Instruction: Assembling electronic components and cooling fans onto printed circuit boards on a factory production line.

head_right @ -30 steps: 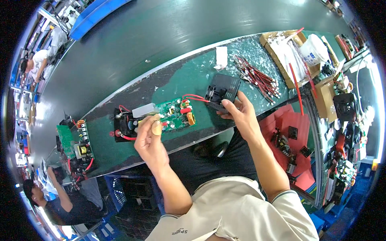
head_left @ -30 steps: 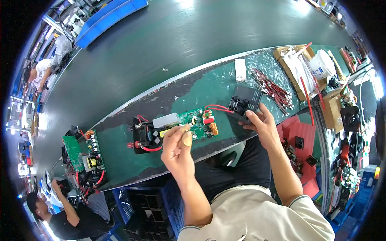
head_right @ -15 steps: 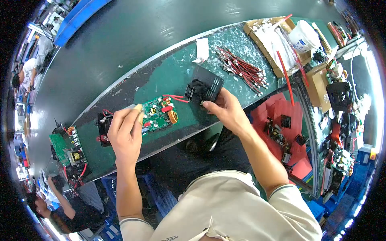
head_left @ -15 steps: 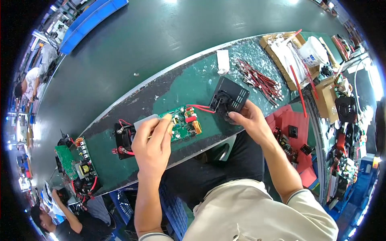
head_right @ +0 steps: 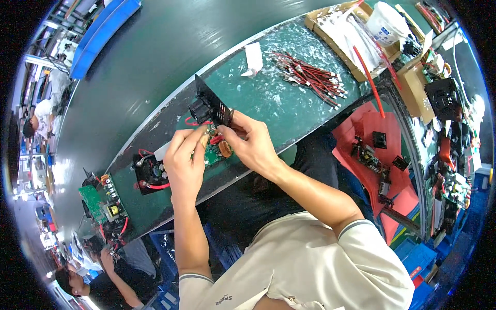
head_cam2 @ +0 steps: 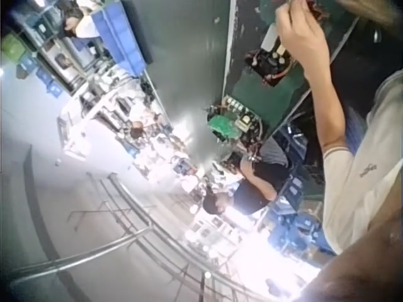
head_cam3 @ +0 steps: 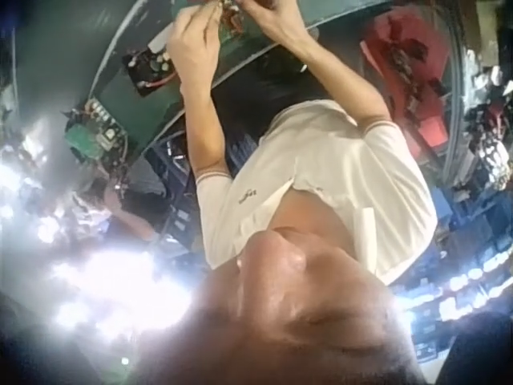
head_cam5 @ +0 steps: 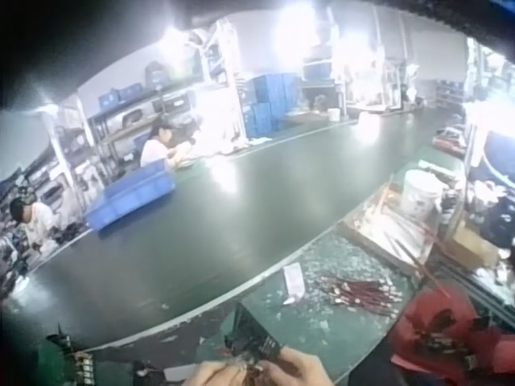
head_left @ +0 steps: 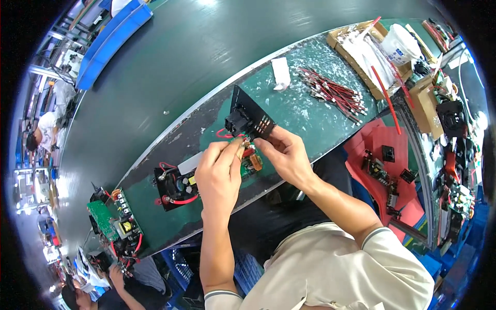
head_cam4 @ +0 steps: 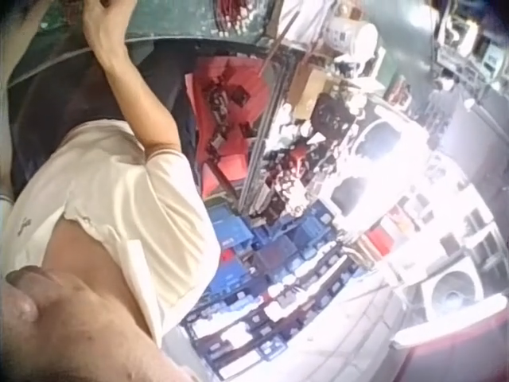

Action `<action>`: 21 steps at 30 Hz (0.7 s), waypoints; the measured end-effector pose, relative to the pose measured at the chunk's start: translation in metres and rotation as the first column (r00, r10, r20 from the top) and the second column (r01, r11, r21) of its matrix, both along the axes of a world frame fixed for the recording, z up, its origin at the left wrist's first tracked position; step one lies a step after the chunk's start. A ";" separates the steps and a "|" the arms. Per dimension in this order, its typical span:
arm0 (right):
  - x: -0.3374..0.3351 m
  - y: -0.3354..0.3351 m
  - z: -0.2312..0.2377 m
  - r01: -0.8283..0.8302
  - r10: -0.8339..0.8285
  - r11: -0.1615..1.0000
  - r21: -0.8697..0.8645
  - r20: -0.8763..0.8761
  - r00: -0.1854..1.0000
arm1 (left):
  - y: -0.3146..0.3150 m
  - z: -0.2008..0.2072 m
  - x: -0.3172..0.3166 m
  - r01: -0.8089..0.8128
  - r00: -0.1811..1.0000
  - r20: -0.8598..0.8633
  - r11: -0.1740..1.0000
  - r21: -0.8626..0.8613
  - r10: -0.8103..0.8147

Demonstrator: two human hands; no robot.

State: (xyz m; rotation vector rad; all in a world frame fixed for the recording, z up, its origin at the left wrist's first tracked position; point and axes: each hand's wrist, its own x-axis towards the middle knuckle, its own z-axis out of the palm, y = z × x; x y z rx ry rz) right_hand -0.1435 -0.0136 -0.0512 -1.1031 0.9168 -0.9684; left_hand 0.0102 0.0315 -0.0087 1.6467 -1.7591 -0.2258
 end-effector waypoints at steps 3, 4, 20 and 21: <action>0.003 0.000 -0.007 0.011 -0.011 0.999 -0.037 0.012 1.000 | -0.001 -0.002 0.003 0.001 1.000 0.020 1.000 0.003 -0.001; 0.002 0.000 -0.006 0.009 -0.008 0.999 -0.039 0.009 1.000 | -0.001 -0.002 0.003 0.015 0.999 0.028 1.000 -0.001 -0.015; 0.000 0.002 0.005 0.031 -0.061 0.960 -0.278 -0.097 0.993 | -0.005 -0.004 -0.006 0.012 0.998 -0.062 1.000 0.021 -0.011; 0.002 0.005 0.004 0.036 -0.102 0.933 -0.359 -0.166 0.981 | -0.004 -0.004 -0.007 -0.001 0.998 -0.068 1.000 0.009 0.001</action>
